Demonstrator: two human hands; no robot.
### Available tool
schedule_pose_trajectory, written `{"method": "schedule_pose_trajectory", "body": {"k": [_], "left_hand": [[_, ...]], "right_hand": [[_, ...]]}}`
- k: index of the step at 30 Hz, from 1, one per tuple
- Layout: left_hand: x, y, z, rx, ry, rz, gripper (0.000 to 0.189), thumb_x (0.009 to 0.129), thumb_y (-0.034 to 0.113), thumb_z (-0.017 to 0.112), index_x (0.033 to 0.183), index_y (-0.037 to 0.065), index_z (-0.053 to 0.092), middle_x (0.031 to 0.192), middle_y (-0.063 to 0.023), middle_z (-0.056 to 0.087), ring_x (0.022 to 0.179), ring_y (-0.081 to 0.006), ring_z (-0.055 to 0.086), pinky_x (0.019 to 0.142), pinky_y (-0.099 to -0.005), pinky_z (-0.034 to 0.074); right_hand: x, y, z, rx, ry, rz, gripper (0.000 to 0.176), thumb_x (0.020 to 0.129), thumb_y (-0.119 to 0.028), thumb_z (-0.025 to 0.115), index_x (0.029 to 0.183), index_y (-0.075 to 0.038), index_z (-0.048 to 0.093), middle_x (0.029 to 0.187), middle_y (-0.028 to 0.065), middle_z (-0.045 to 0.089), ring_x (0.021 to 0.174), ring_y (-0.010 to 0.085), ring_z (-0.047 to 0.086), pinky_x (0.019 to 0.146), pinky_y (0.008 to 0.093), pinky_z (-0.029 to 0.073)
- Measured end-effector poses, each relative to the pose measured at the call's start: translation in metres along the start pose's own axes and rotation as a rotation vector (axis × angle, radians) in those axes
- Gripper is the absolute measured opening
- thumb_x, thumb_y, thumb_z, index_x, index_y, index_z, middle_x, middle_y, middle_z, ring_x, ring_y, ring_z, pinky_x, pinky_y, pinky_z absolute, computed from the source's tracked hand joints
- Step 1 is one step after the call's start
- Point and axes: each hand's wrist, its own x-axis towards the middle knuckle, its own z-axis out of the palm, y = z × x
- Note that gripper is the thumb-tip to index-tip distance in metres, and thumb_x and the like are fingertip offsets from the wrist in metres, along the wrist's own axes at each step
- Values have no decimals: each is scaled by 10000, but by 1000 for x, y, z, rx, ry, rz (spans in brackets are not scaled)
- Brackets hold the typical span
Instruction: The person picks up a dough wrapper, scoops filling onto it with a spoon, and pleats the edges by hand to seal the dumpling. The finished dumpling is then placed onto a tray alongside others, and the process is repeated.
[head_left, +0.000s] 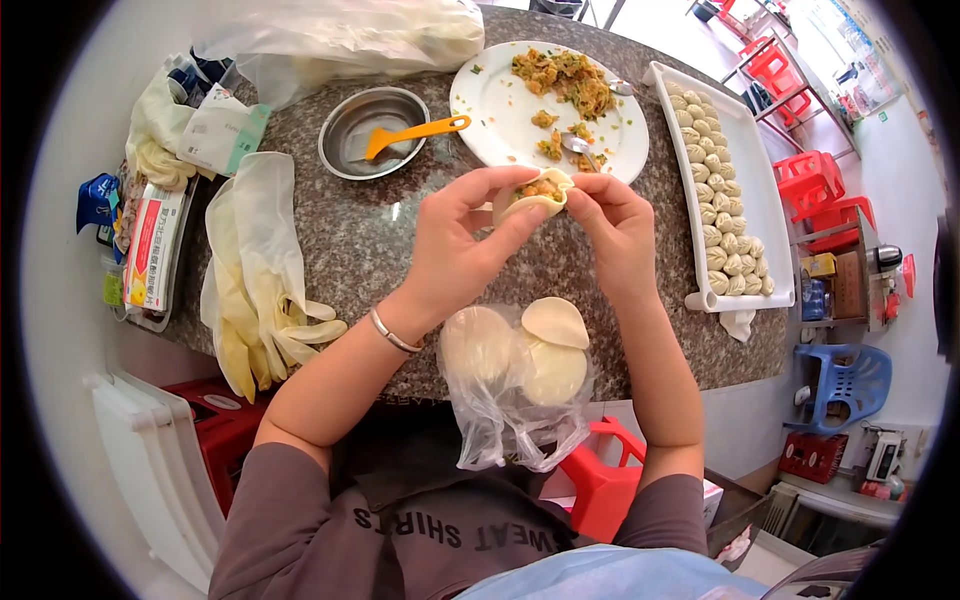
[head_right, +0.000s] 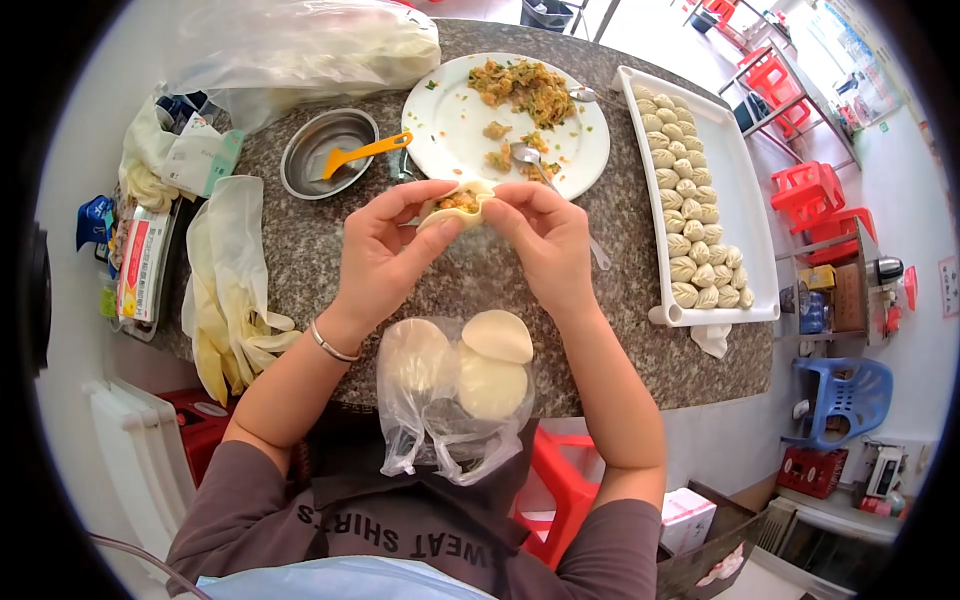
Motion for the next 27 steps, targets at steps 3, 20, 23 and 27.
{"method": "schedule_pose_trajectory", "body": {"k": [3,20,23,27], "left_hand": [[0,1,4,-33,57,-19,279,879,43,677,1133,-39,594,1103,-113,658,1020,-140,635,858,-265,536],[-1,-2,1,-107,13,-31,142,887,3,666,1019,-45,687,1122,-145,661,948,-111,627,816,-236,529],[-2,-3,0,-95,16,-43,152,880,8,676,1022,-48,683,1100,-140,669,945,-109,628,804,-232,530],[-2,-4,-3,23,61,-120,162,872,17,691,1019,-49,683,1075,-128,678,929,-102,631,796,-226,528]], "right_hand": [[0,3,2,-191,30,-160,115,863,-65,701,934,24,681,872,43,674,826,106,612,749,239,476],[0,-8,-3,-95,-54,35,108,874,-87,685,904,15,672,825,26,666,798,86,600,718,249,475],[-1,-2,-1,-288,2,-139,103,852,-81,699,884,15,674,815,48,671,795,115,613,717,268,478],[-2,-8,2,-553,-6,-357,80,826,-53,696,859,15,671,805,94,671,772,189,628,718,288,483]]}}
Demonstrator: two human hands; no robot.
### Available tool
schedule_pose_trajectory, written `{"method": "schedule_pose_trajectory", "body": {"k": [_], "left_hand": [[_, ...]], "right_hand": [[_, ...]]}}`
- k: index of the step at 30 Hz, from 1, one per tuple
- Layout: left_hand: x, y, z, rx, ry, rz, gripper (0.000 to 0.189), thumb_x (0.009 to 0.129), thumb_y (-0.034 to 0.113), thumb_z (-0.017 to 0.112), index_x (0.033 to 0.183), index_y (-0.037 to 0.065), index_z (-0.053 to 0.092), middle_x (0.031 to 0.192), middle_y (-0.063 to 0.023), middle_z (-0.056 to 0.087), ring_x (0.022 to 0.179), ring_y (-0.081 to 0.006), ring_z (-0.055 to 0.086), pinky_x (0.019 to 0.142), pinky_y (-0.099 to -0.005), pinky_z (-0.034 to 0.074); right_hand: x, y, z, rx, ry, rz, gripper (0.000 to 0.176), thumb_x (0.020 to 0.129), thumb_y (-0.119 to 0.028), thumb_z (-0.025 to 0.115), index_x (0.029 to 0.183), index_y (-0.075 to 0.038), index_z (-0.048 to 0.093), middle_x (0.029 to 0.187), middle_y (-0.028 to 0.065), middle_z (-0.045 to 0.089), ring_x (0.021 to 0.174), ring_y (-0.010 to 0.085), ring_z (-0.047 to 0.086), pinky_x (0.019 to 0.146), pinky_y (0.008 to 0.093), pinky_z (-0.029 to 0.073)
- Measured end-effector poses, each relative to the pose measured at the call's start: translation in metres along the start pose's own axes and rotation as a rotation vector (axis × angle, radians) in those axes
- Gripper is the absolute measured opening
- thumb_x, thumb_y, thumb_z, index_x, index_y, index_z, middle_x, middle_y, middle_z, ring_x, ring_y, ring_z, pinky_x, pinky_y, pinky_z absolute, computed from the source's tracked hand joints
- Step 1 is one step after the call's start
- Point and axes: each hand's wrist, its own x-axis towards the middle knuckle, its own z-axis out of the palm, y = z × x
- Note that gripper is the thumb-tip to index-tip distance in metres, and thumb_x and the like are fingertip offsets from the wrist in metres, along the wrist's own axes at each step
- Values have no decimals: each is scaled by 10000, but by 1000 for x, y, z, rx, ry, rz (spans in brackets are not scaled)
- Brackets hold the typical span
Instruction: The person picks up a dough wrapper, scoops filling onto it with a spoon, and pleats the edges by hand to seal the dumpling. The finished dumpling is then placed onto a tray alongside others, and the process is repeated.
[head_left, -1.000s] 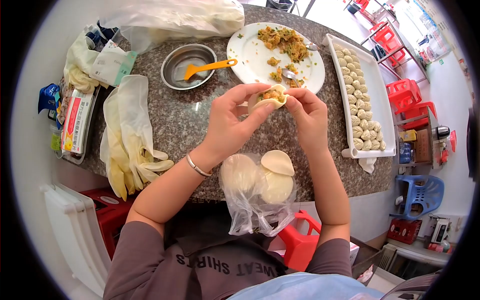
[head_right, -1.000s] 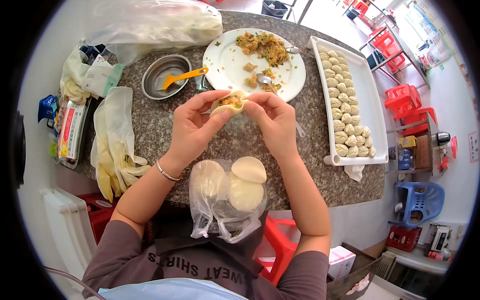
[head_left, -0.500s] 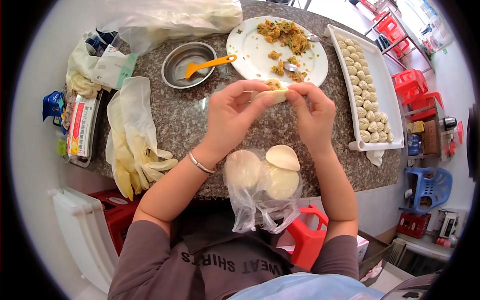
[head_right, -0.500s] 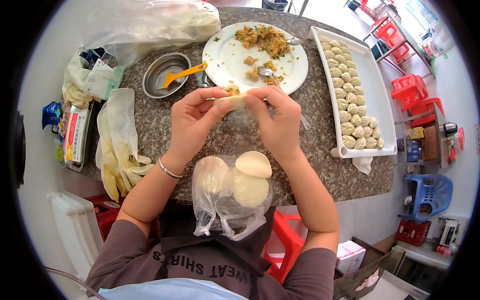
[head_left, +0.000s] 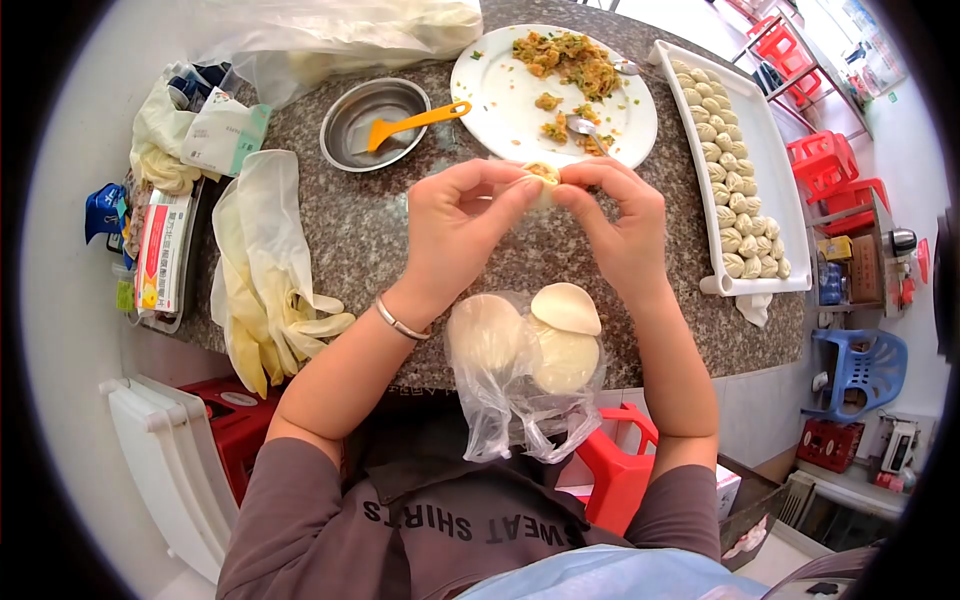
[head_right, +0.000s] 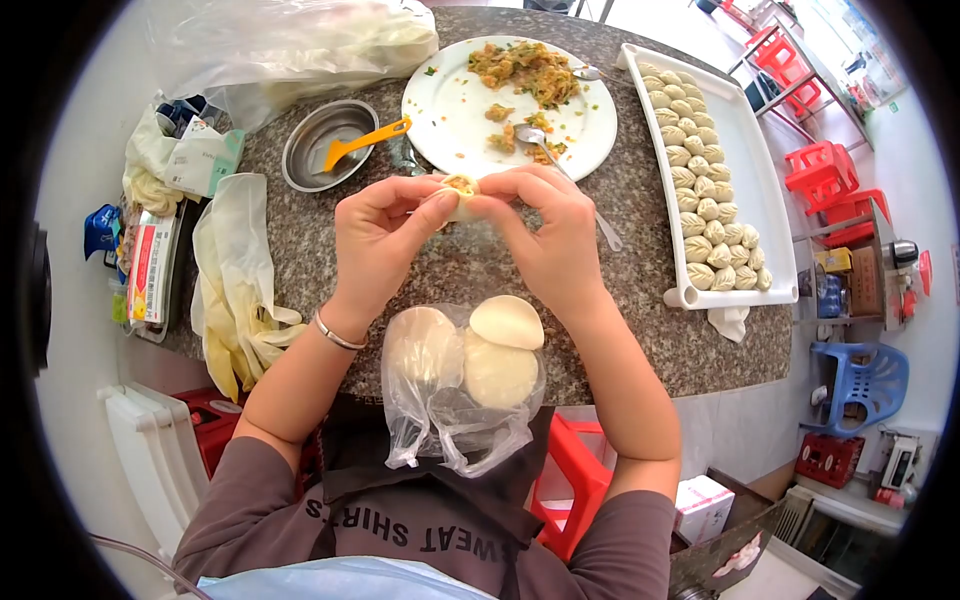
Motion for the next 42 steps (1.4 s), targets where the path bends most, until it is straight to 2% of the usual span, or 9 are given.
{"method": "schedule_pose_trajectory", "body": {"k": [5,7,11,16,19,23,29,31,42], "left_hand": [[3,-1,5,-37,2,41,127,869,35,693,980,-25,709,938,-79,704,779,-66,634,658,-190,510],[4,-3,5,-86,-33,106,134,873,34,687,985,-37,707,1026,-110,684,857,-90,636,700,-199,519],[3,-1,1,-24,-127,96,148,892,-3,652,1031,-41,688,1098,-139,667,956,-131,629,798,-239,528],[1,2,1,-15,-85,-9,148,884,17,675,1021,-38,671,1085,-130,672,913,-108,637,772,-228,530],[2,-2,3,-45,1,42,155,861,48,706,991,-24,662,975,-84,692,826,-83,651,666,-208,540],[2,-1,4,3,-2,65,173,864,44,702,1010,-26,641,998,-92,691,837,-85,653,672,-196,530],[3,-2,-1,-107,-100,-19,145,883,3,668,1022,-37,662,1101,-131,669,953,-127,651,808,-232,542],[3,-4,1,-132,-122,50,140,884,2,667,1018,-37,676,1097,-135,671,943,-129,653,807,-232,541],[2,-3,4,-17,2,7,160,865,55,707,1000,-22,667,993,-89,696,827,-88,659,699,-205,537]], "right_hand": [[0,-2,-4,-17,15,31,75,830,-48,685,854,19,662,799,86,671,766,186,624,715,288,481],[2,2,-7,179,-44,243,86,833,-54,687,855,23,655,788,69,664,761,159,613,711,284,478],[4,6,-13,230,-137,260,103,847,-71,678,856,28,650,789,59,657,757,138,601,714,277,474],[2,-3,-4,-25,-52,13,85,836,-62,679,848,18,652,806,85,654,743,176,607,715,287,475],[1,-1,-1,-48,-48,-39,64,823,-39,683,845,13,653,800,99,649,738,192,611,701,294,478],[1,-4,-3,-51,-55,-28,69,839,-51,671,857,14,654,801,97,650,741,185,613,698,292,478],[3,6,-10,178,-117,245,95,849,-62,668,874,27,647,794,88,642,734,175,600,708,284,474],[4,3,-9,76,-105,54,94,847,-57,668,867,31,642,794,87,635,730,173,591,706,281,471],[2,-5,-3,-117,-52,-64,77,836,-68,681,849,0,647,804,102,641,755,212,617,702,313,474]]}}
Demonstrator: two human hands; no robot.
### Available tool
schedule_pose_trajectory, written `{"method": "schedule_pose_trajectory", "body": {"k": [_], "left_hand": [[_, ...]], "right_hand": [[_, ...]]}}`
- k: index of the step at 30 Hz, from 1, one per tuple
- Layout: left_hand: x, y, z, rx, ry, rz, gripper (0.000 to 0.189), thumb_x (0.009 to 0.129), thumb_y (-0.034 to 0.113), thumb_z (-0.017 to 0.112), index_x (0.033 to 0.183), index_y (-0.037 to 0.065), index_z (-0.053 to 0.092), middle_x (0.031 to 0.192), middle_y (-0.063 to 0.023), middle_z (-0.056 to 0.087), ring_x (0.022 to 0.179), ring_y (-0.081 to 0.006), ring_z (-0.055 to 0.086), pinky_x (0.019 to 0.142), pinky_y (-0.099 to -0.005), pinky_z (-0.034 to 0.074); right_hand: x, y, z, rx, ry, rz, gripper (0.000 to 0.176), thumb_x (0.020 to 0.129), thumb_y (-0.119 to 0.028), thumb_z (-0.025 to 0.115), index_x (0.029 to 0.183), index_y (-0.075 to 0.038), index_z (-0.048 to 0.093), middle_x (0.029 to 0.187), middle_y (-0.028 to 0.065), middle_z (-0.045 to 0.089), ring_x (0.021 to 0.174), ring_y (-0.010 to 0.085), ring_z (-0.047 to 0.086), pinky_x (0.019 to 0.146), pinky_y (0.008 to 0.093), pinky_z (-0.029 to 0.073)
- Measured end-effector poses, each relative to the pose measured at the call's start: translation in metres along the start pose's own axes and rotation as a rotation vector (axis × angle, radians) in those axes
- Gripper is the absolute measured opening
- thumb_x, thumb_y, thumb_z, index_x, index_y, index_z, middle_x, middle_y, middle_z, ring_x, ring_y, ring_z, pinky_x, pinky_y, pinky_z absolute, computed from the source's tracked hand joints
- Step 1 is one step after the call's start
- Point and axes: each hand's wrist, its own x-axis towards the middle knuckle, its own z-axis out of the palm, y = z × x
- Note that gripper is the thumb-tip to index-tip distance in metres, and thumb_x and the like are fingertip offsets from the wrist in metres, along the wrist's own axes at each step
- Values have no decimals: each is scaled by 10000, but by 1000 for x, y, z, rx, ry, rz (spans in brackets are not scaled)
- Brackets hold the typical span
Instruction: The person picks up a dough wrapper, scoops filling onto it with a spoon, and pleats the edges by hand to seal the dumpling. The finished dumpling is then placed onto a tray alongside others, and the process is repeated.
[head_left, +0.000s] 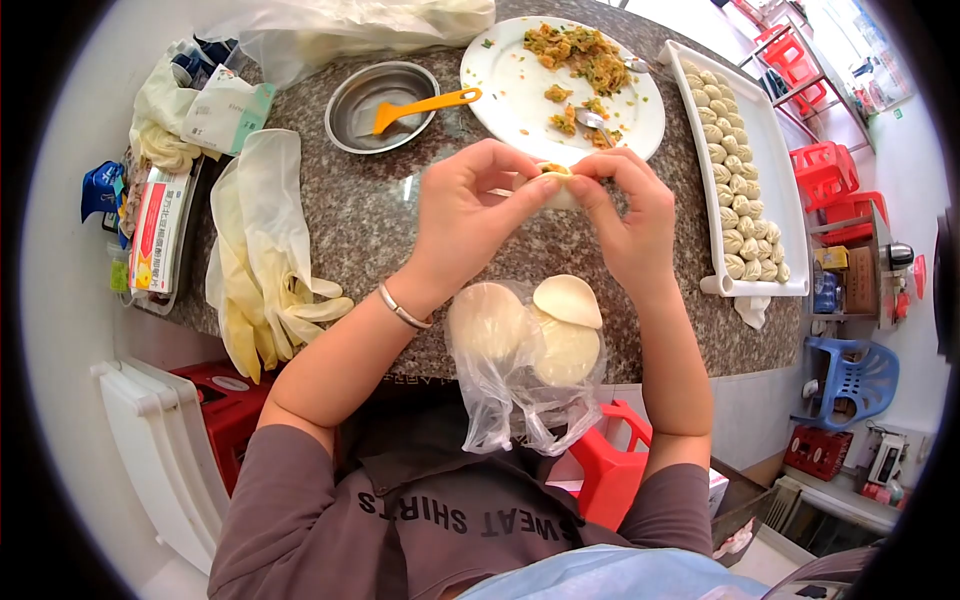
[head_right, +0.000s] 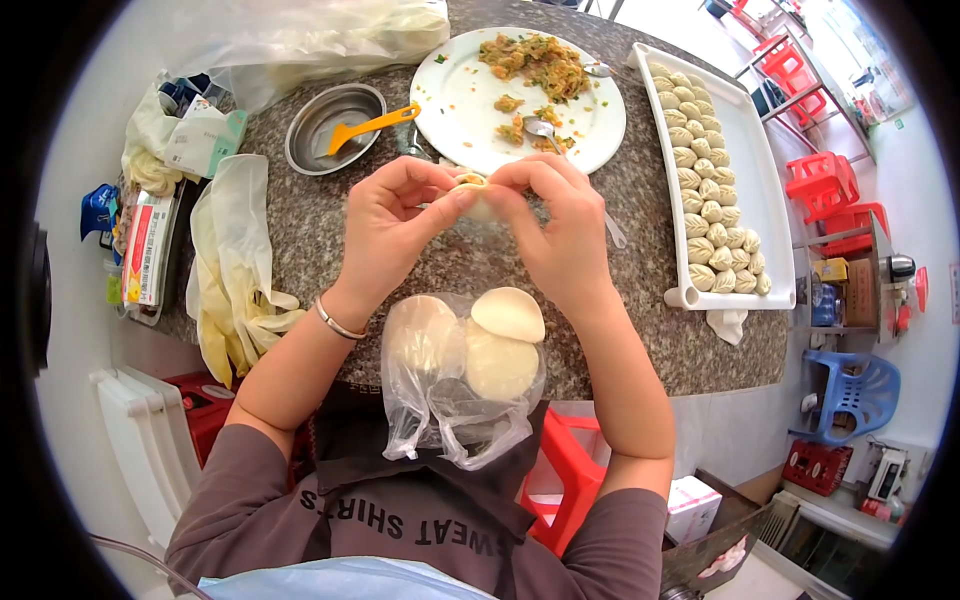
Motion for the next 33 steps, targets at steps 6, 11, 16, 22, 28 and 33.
{"method": "schedule_pose_trajectory", "body": {"k": [6,11,16,22,28,33], "left_hand": [[1,-2,-2,-143,-48,-50,142,853,50,712,972,-25,687,976,-93,702,858,-105,671,725,-224,553],[0,-4,-2,-122,-100,24,122,869,4,688,986,-28,685,1057,-124,683,917,-117,655,788,-232,540],[-2,4,0,-40,-35,-47,110,845,53,720,933,-7,694,977,-90,704,857,-106,671,740,-230,558],[-1,2,3,-106,11,4,123,839,53,727,936,-12,688,941,-73,703,833,-97,669,724,-220,554],[0,-2,-3,-97,-93,21,108,861,-23,680,968,-29,689,1061,-122,675,956,-132,646,833,-249,536],[-1,-1,1,-99,-73,61,102,839,-7,704,939,-28,702,1013,-110,685,896,-127,658,800,-251,554]], "right_hand": [[0,6,-6,141,-8,152,72,844,-59,663,852,8,639,801,91,635,755,202,609,722,309,474],[3,4,-6,130,-62,38,71,843,-47,657,854,19,634,801,82,633,753,187,604,716,300,476],[0,-2,-1,51,3,51,82,825,-44,677,853,20,634,817,96,636,739,201,607,706,302,476],[-1,-2,2,26,49,15,84,839,-55,673,850,17,629,814,104,632,730,208,606,694,303,475],[0,6,-6,226,-55,196,83,862,-62,645,868,17,620,805,97,622,736,196,598,711,294,468],[0,2,-4,93,-43,53,94,860,-71,651,854,18,623,809,95,628,742,192,599,717,290,467]]}}
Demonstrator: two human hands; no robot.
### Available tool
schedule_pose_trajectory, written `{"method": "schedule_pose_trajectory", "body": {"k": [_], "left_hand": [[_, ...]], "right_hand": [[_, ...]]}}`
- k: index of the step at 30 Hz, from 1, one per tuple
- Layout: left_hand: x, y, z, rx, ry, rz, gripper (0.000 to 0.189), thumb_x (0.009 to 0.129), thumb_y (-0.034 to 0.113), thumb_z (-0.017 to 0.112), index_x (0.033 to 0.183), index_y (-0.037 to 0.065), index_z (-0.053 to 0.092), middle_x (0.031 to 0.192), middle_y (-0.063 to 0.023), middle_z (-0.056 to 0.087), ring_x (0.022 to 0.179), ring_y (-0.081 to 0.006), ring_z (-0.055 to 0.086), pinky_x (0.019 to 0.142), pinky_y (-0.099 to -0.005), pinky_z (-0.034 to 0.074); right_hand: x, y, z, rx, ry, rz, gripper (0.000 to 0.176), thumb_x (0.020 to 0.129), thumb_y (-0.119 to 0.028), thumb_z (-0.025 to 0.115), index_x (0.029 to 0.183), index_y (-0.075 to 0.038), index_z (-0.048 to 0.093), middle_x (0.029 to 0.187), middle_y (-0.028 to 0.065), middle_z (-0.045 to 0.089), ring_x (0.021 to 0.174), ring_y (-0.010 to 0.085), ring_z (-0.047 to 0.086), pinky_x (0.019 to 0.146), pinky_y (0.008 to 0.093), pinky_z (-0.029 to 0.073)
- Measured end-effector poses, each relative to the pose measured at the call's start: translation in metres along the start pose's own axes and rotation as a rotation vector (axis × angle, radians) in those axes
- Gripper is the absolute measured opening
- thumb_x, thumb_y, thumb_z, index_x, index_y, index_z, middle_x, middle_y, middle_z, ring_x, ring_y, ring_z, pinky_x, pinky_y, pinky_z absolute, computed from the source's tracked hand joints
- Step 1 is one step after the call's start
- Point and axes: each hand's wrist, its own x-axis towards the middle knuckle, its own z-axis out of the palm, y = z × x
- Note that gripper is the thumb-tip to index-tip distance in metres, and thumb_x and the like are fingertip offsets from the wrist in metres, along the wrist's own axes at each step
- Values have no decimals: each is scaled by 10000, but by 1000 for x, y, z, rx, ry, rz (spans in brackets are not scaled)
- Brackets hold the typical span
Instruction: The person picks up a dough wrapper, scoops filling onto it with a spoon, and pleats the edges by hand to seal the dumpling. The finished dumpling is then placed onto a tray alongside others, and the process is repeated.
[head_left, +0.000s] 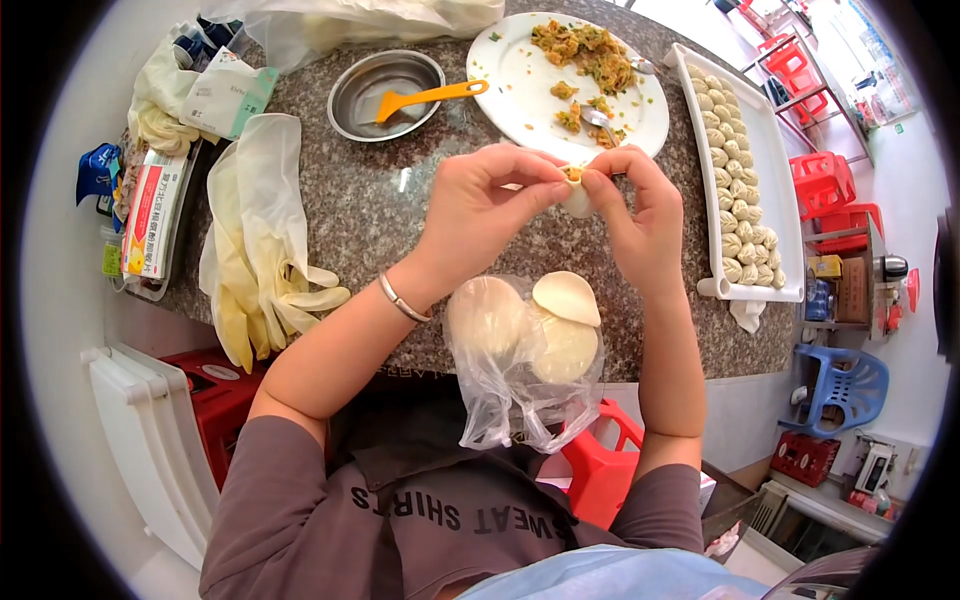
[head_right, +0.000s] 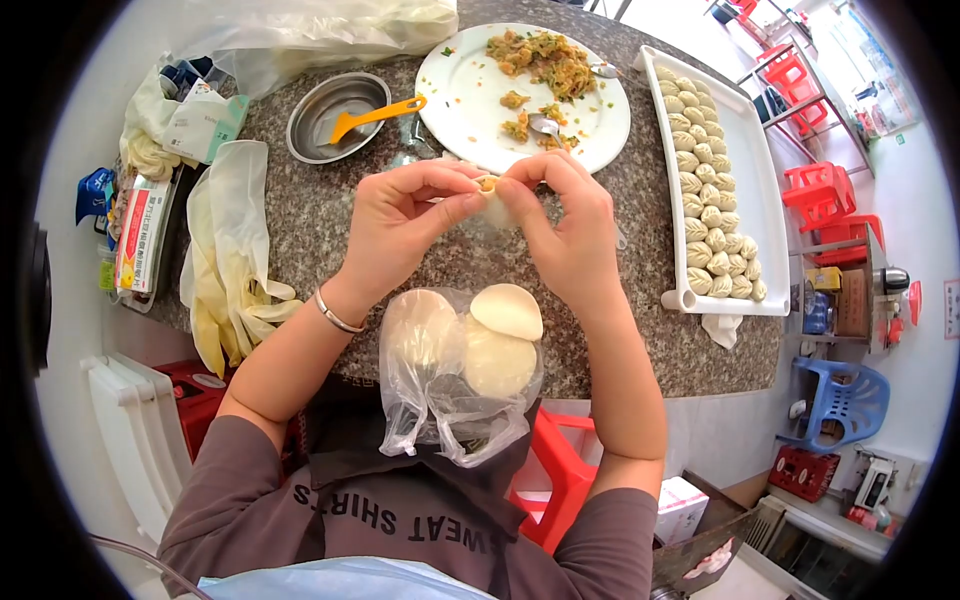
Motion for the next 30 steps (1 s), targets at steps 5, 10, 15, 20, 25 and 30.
{"method": "schedule_pose_trajectory", "body": {"k": [5,10,15,20,25,30], "left_hand": [[-1,4,1,36,72,-45,137,824,21,723,949,-31,699,951,-90,697,856,-120,669,745,-246,578],[-2,20,4,306,4,129,209,838,-1,705,1046,-1,688,1092,-118,653,894,-110,655,742,-224,564],[-1,9,-1,360,-39,250,191,849,10,697,1038,-15,692,1104,-118,647,920,-121,647,746,-233,568],[0,5,1,90,2,77,159,860,-5,680,1018,-19,701,1080,-111,653,947,-133,641,804,-242,552],[0,0,-4,171,-61,105,173,860,-24,673,1030,-10,703,1052,-109,659,946,-135,641,812,-237,541],[0,0,-1,185,-23,149,134,843,12,688,972,7,725,1005,-97,680,880,-134,666,716,-240,576]], "right_hand": [[-1,-6,3,12,41,-3,87,851,-66,662,855,17,637,805,93,630,742,190,600,715,295,470],[-2,-5,5,29,16,64,82,854,-61,667,855,15,638,806,98,630,747,198,606,708,303,475],[-5,-2,11,45,84,12,95,871,-73,657,868,16,622,808,100,628,748,200,606,704,302,474],[-7,3,10,68,154,61,124,893,-107,645,893,13,615,815,99,628,749,202,606,711,298,475],[0,5,1,114,7,66,130,880,-113,654,886,12,619,817,88,630,761,195,599,733,294,470],[-1,2,1,59,-17,13,98,856,-83,662,873,9,634,825,93,633,771,193,603,747,294,474]]}}
